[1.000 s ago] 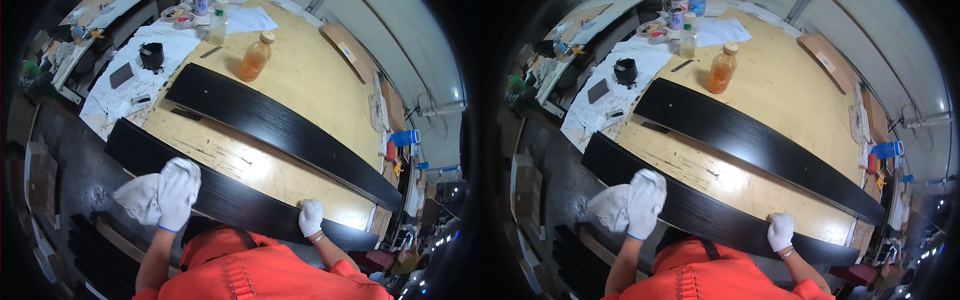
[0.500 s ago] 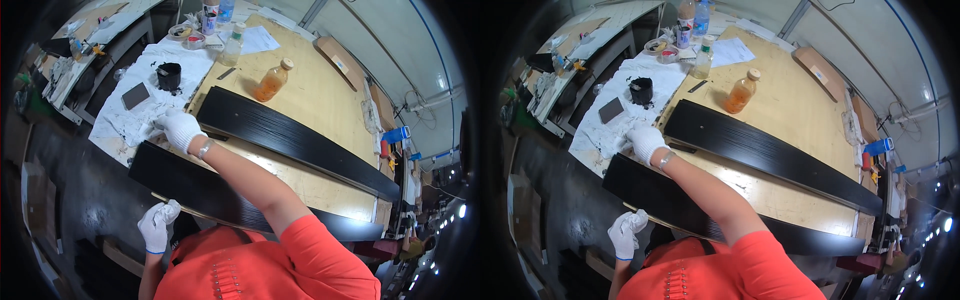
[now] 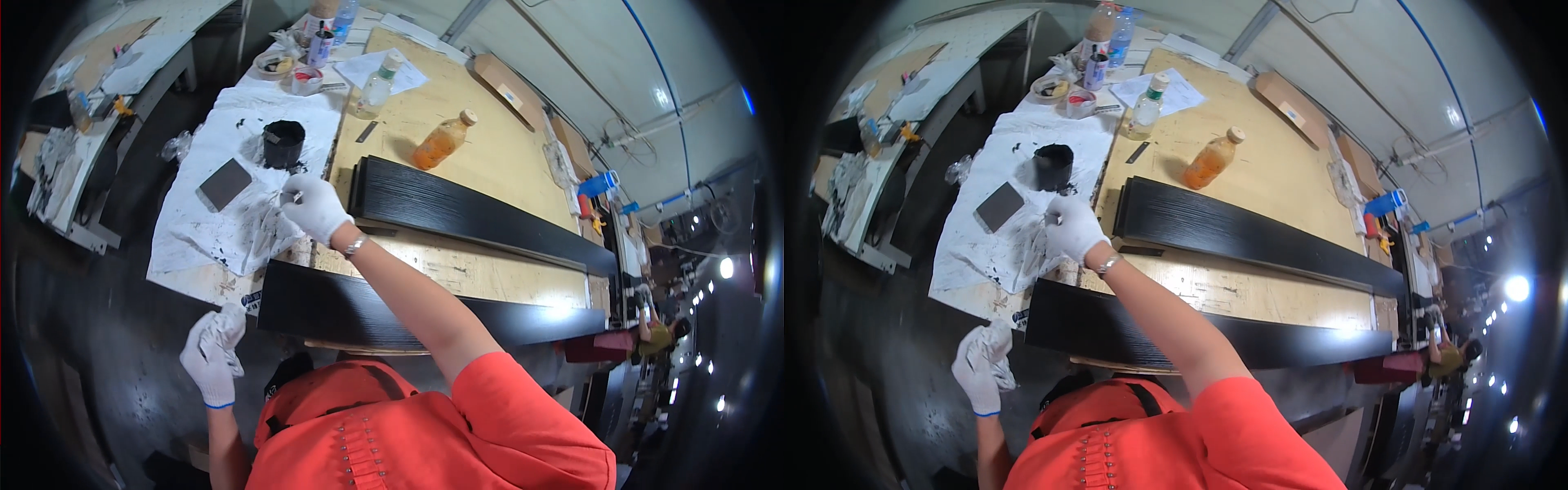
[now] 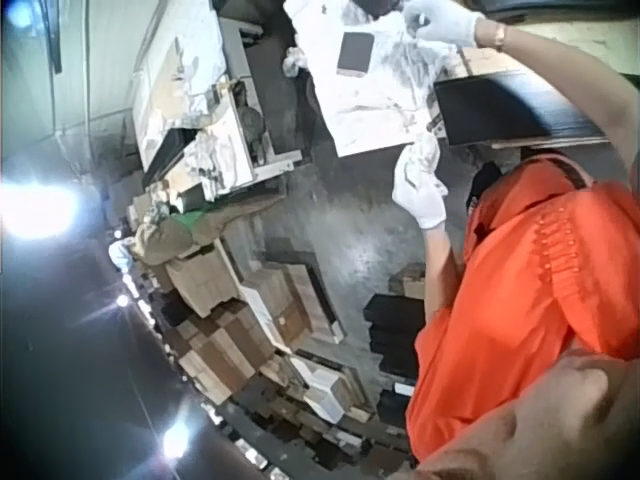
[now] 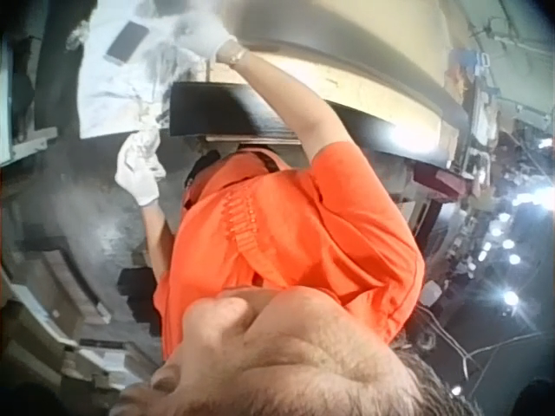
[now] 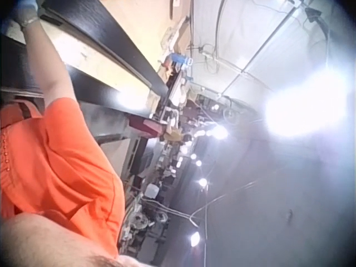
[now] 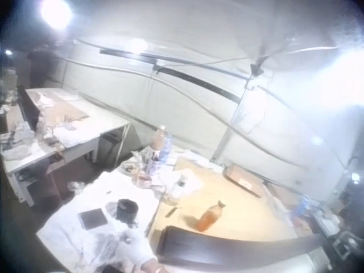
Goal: The person wipes black wooden boards with a cloth, applies liquid from a bottle, and touches up the edges using a small applicator block before wiping the surfaces again.
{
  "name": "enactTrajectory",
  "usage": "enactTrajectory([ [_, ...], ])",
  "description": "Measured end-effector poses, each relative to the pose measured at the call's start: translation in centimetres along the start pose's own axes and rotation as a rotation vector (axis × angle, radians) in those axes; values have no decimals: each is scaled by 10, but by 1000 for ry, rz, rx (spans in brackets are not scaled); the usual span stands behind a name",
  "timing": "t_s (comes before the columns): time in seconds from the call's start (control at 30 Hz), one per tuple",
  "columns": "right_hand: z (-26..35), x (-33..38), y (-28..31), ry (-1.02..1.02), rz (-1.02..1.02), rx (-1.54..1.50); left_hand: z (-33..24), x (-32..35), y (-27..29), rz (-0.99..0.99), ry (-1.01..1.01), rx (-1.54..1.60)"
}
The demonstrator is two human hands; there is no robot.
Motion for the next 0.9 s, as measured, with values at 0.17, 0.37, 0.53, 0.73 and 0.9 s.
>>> enactTrajectory([
  [0.17,-30,57,7,-485,-30,-1403,0,-46,-25,115,-81,-50],
  [0.37,-27,114,-2,-574,-52,-1615,39,-58,-40,179,63,-48],
  [0.53,-35,131,2,-660,-78,-1310,-42,-28,-51,481,-213,-94],
  [0.73,-27,114,-12,-632,97,-1001,-1,46,-60,656,-330,-517],
  [0.9,-21,103,-17,-436,199,-501,5,44,-87,498,-384,-510],
])
Point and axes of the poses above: each hand's wrist, its own x-axis away from the middle knuckle, its own y-axis out of the back of the hand, z = x × y, the point moved 6 cm from there along -x, towards the middle knuckle, and after that the axes turned 1 degree about -z, right-handed, at the moved point
